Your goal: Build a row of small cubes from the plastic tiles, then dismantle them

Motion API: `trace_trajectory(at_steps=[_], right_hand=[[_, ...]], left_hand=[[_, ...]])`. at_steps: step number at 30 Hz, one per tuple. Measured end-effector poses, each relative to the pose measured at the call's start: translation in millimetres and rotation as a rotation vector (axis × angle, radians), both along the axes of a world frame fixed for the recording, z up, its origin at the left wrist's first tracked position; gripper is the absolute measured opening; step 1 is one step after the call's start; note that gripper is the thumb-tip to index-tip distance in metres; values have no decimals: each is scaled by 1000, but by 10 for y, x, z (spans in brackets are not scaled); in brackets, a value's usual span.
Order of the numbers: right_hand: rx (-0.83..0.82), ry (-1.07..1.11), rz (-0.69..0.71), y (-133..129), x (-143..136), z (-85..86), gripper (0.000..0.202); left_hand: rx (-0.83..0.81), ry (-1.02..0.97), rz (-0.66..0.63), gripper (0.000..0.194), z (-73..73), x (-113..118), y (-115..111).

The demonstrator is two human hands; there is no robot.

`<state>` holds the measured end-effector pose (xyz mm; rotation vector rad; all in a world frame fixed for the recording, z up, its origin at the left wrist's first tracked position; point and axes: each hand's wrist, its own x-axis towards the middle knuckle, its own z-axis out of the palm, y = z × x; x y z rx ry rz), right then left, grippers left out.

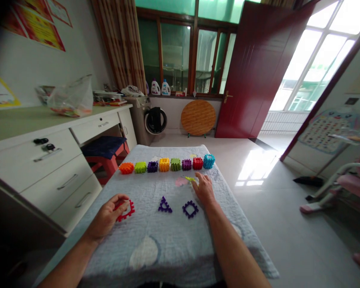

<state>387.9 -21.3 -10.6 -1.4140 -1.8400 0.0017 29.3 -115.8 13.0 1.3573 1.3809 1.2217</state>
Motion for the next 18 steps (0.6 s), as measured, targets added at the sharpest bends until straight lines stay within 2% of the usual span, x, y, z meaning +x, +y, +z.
trace_trajectory(at_steps=[3,11,15,18], right_hand=[[-46,-31,-47,3,8,-6,28],[-110,-80,-103,-16,38,15,26],[-130,-118,-93,-35,27,31,23],[-139,-129,-85,-44,21,32,24]], left_hand=[[-28,-7,-2,37,-4,-9,1],[6,98,-56,31,-3,14,4],[-12,148,-77,29,180,165,117],[75,172,-116,28,374,388,309]])
